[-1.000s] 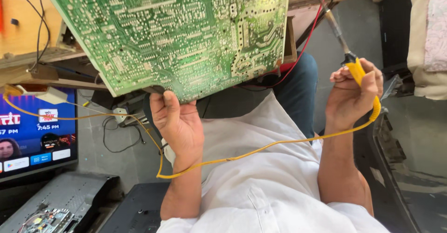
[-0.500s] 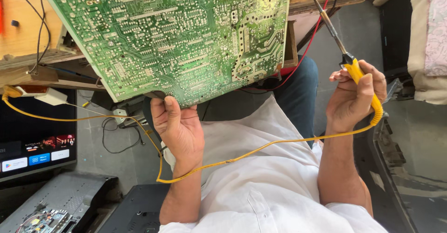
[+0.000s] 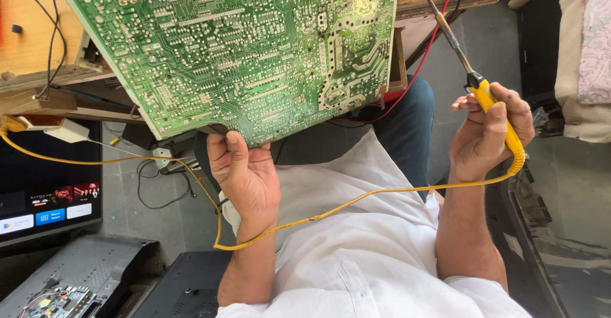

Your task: The person removes a small circuit board from a larger assembly, then uses a soldering iron to work on specific points on the green PCB. The person holds the board with one hand and applies the soldering iron with the other, focusing on a small area near the edge.

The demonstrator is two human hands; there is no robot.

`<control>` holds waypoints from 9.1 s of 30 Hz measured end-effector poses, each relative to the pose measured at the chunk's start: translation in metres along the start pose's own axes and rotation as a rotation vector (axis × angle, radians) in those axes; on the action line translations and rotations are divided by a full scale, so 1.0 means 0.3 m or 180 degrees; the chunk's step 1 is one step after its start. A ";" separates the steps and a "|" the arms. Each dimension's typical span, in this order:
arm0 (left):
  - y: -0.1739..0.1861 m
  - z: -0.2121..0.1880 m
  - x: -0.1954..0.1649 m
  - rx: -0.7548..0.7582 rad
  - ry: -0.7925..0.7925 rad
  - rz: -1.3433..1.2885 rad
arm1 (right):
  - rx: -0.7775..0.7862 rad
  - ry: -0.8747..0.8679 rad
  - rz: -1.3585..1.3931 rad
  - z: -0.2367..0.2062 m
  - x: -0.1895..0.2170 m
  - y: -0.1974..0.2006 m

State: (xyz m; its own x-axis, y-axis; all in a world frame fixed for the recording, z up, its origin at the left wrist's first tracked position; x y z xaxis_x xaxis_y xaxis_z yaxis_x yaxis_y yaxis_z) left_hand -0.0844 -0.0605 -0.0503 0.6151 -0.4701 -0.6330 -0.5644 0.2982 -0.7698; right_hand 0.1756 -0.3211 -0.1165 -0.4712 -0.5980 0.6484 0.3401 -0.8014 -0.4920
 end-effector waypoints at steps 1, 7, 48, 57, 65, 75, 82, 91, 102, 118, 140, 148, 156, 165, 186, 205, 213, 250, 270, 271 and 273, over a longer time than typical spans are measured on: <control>0.001 0.000 0.000 -0.0007 0.0002 -0.0010 | 0.0003 0.0008 0.0003 0.001 0.001 0.000; 0.005 0.002 0.002 -0.0010 0.0011 -0.0009 | 0.0068 0.0020 -0.0024 0.010 0.005 -0.013; 0.007 0.010 0.002 -0.0005 0.0031 -0.0037 | 0.0803 0.0651 -0.1082 0.044 0.078 -0.101; 0.007 0.016 0.008 0.0016 0.0010 -0.0019 | 0.0694 0.0707 -0.0979 0.058 0.081 -0.109; 0.009 0.018 0.011 0.0063 -0.0005 -0.0041 | 0.0700 0.0649 -0.0975 0.064 0.074 -0.120; 0.001 0.014 0.009 0.0015 0.0035 -0.0029 | 0.0743 0.0590 -0.0996 0.063 0.069 -0.119; 0.005 0.012 0.011 0.0034 0.0032 -0.0032 | 0.0668 0.0617 -0.0973 0.062 0.066 -0.106; 0.006 0.015 0.015 0.0008 0.0040 -0.0066 | 0.0515 0.0361 -0.0704 0.060 0.043 -0.088; 0.009 0.007 0.014 -0.0008 0.0050 -0.0040 | 0.0342 0.0191 -0.0534 0.050 0.024 -0.053; -0.028 -0.002 0.126 0.0048 0.0094 -0.0476 | 0.0879 -0.0269 0.0495 -0.121 0.158 -0.229; -0.063 -0.006 0.115 0.0115 0.0041 -0.0449 | 0.1419 -0.0496 0.0862 -0.156 0.138 -0.399; -0.056 -0.001 0.122 0.0018 0.0029 -0.0466 | 0.2181 0.0512 -0.0132 -0.124 0.195 -0.412; -0.049 0.001 0.122 0.0011 0.0036 -0.0459 | 0.2345 0.1114 -0.0351 -0.144 0.208 -0.421; -0.063 -0.007 0.121 0.0022 0.0010 -0.0436 | 0.1678 0.0031 0.0308 -0.199 0.173 -0.419; -0.044 -0.010 0.125 0.0089 -0.0011 -0.0435 | 0.1337 -0.0359 0.0793 -0.227 0.142 -0.397; -0.060 -0.010 0.117 0.0036 0.0020 -0.0382 | 0.1344 -0.0782 0.0995 -0.247 0.136 -0.382; -0.058 -0.006 0.120 0.0130 -0.0018 -0.0414 | 0.1231 -0.1025 0.1064 -0.260 0.120 -0.366; -0.062 0.003 0.108 0.0036 0.0014 -0.0316 | 0.1185 -0.1048 0.1136 -0.257 0.104 -0.348; -0.048 0.005 0.109 0.0036 0.0080 -0.0359 | 0.0504 0.0519 -0.0297 -0.158 0.096 -0.274; -0.044 0.002 0.110 0.0003 0.0093 -0.0335 | 0.0514 0.0765 -0.0532 -0.139 0.078 -0.278; -0.039 0.000 0.110 0.0033 0.0061 -0.0321 | 0.0475 0.1060 -0.0968 -0.114 0.034 -0.283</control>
State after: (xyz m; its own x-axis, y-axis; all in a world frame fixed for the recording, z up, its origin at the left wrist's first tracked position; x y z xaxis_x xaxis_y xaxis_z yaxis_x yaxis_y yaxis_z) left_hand -0.0576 -0.0796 -0.0623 0.6578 -0.5140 -0.5506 -0.4943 0.2569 -0.8304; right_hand 0.1140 -0.2589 -0.0881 -0.7944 -0.3194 0.5166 0.2480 -0.9470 -0.2042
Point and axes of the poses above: each hand's wrist, its own z-axis towards the middle knuckle, its own y-axis out of the back of the hand, x = y × z, the point moved 4 cm from there along z, towards the middle knuckle, and after that the axes turned 13 degrees about y, right-handed, at the moved point
